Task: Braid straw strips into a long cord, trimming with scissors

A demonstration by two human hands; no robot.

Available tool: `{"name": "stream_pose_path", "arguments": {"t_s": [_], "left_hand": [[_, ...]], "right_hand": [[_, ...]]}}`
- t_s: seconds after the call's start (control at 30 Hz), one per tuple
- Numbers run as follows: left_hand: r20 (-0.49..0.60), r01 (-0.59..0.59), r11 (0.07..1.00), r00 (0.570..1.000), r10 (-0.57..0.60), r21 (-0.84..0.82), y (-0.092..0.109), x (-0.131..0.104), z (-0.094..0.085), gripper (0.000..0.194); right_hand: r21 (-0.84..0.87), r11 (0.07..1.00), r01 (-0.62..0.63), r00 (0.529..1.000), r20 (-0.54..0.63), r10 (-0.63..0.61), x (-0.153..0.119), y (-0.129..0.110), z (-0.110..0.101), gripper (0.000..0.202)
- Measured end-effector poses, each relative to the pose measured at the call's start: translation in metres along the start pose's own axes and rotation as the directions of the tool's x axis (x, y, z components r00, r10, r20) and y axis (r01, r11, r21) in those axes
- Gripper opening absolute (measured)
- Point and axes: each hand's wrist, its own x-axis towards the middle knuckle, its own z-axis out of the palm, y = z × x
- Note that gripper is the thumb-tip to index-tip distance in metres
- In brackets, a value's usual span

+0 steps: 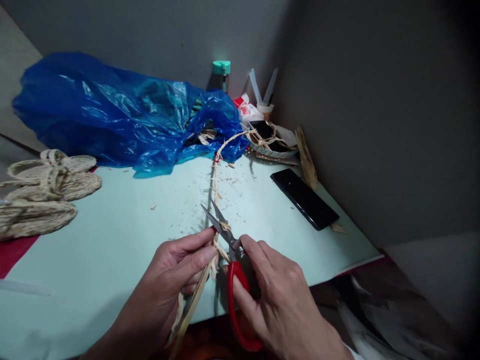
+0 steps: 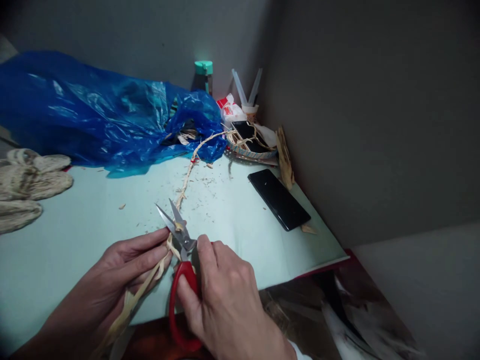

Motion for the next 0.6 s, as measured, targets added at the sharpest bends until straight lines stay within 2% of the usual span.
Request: {"name": "stream_pose_path", "arguments": {"t_s": [0.17, 0.3, 0.37, 0.43, 0.5, 0.6], "left_hand": [[0.065, -0.006, 1.0, 0.998, 0.007, -0.009, -0.002, 0.0, -0.002, 0.051], [0.063, -0.043, 0.998, 0.997, 0.04, 0.04, 0.001, -0.001, 0.002, 0.053], [0.054, -0.052, 0.996, 0.997, 0.049, 0.066, 0.002, -0.002, 0.004, 0.052], [0.05, -0.068, 0.994, 0.997, 0.063, 0.085, 0.002, -0.004, 0.004, 0.05], [0.048, -0.089, 0.991, 0.995, 0.085, 0.095, 0.0, -0.004, 0.003, 0.049], [0.065, -0.108, 0.989, 0.993, 0.102, 0.102, -0.003, -0.004, -0.001, 0.049]], "right_hand": [[0.055, 0.998, -0.041, 0.999, 0.028, 0.039, -0.005, -0.002, -0.002, 0.029], [0.145, 0.98, -0.132, 0.991, 0.043, 0.128, -0.005, 0.007, -0.017, 0.016], [0.045, 0.977, -0.208, 0.978, -0.02, 0.209, 0.0, 0.019, -0.026, 0.018], [-0.137, 0.957, -0.255, 0.966, -0.075, 0.247, 0.008, 0.034, -0.031, 0.025], [-0.285, 0.927, -0.244, 0.97, -0.066, 0.234, 0.018, 0.05, -0.032, 0.029], [-0.379, 0.901, -0.21, 0.977, -0.053, 0.206, 0.029, 0.062, -0.028, 0.027]]}}
